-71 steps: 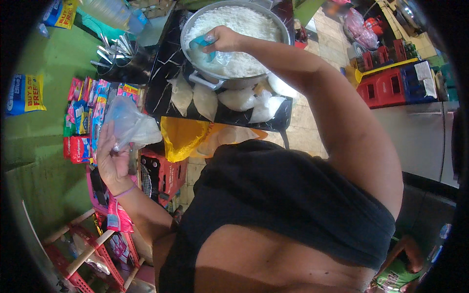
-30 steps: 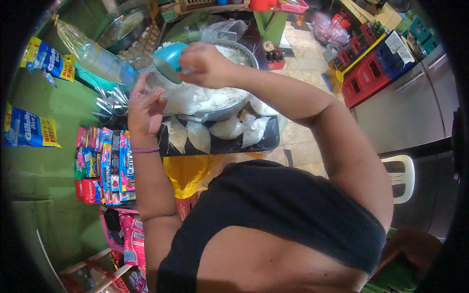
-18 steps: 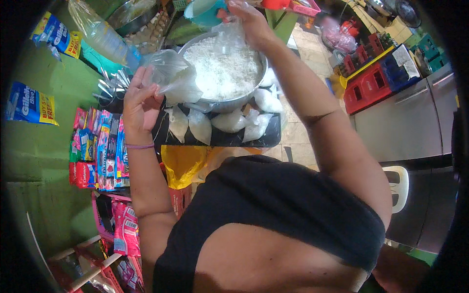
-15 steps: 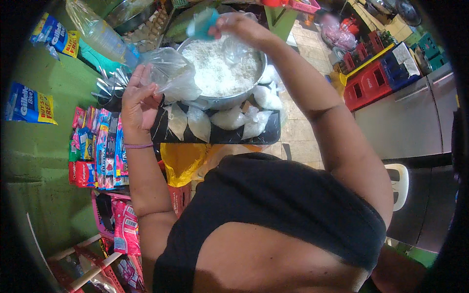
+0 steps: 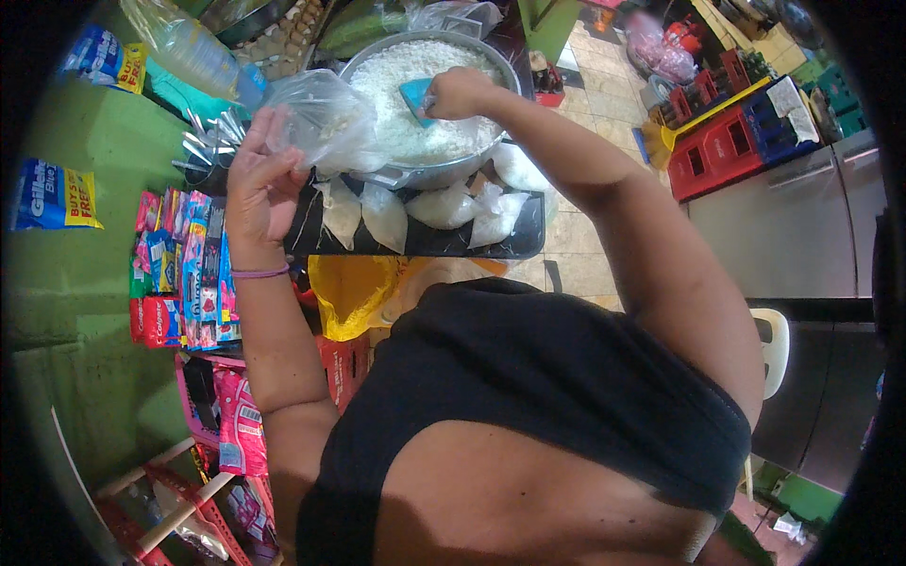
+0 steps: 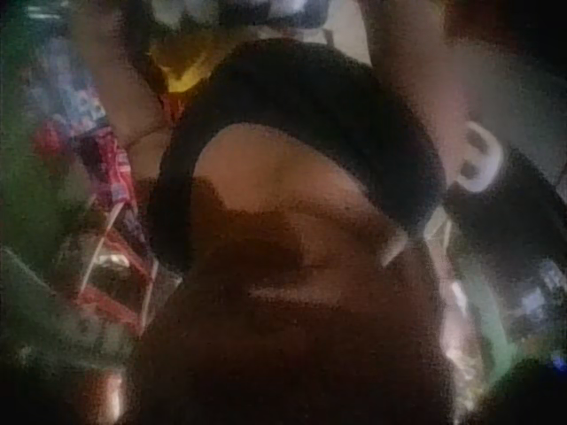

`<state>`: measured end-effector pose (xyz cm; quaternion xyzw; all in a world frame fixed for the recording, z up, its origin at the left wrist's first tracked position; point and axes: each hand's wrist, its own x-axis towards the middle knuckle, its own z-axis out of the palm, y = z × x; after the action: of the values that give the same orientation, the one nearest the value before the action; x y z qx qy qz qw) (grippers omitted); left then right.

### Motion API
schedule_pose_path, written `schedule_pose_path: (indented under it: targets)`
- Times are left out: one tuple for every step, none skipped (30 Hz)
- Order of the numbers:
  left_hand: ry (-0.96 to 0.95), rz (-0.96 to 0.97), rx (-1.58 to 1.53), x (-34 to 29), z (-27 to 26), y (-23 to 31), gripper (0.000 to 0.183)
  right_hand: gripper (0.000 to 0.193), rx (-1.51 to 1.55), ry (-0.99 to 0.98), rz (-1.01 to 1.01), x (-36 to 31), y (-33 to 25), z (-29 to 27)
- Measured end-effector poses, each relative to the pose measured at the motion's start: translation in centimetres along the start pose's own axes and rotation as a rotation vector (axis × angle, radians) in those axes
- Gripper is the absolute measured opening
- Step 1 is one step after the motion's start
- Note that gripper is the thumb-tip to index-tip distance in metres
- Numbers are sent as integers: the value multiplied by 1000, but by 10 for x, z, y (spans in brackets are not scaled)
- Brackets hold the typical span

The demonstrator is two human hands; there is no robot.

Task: The person scoops white rice from a large metal pot using a blue scoop and transfers it into small clear plastic bags. They repeatedly fill and tie the bags, placing them on a tray beside the pot.

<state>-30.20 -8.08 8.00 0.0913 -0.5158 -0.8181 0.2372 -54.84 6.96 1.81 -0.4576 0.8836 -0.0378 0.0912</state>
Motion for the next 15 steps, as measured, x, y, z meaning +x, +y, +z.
schedule_pose_path:
  targets:
    - [-36,-6,-11,0,-4,-1,70,43,6,-18,41,2,1,4]
    - [-73,-10,-23,1,-10,-2,69,43,11,-33,83,4,1,6]
    - [-110,-14,-35,0,-13,-1,68,43,39,-1,88,3,2,9]
    - [-106,-15,-40,-1,-13,-1,68,43,66,31,94,2,3,11]
    - [-101,-17,-46,-3,-11,0,68,43,95,62,100,1,3,12]
    - [-97,-19,-51,-5,-9,0,68,43,109,67,123,1,2,11]
    - [-82,-21,-52,-5,-8,0,68,43,124,72,147,-1,0,10]
    - [-67,-25,-53,-5,-6,1,68,42,139,77,171,-4,-3,10]
    - [-53,-28,-54,-5,-6,1,69,41,115,138,156,-5,-5,13]
    - [-51,-34,-54,-5,-8,0,68,40,91,198,140,-6,-6,19]
    - [-50,-38,-55,-5,-12,-2,68,39,67,260,123,-6,-6,22]
    - [-49,-42,-55,-5,-14,-2,68,39,88,300,70,-6,-6,23]
    - [-51,-41,-51,-5,-13,-2,68,38,109,339,16,-6,-6,24]
    - [-52,-40,-46,-5,-13,-1,68,37,132,377,-39,-7,-9,22]
    - [-52,-39,-40,-6,-12,-1,68,37,126,327,-28,-10,-13,20]
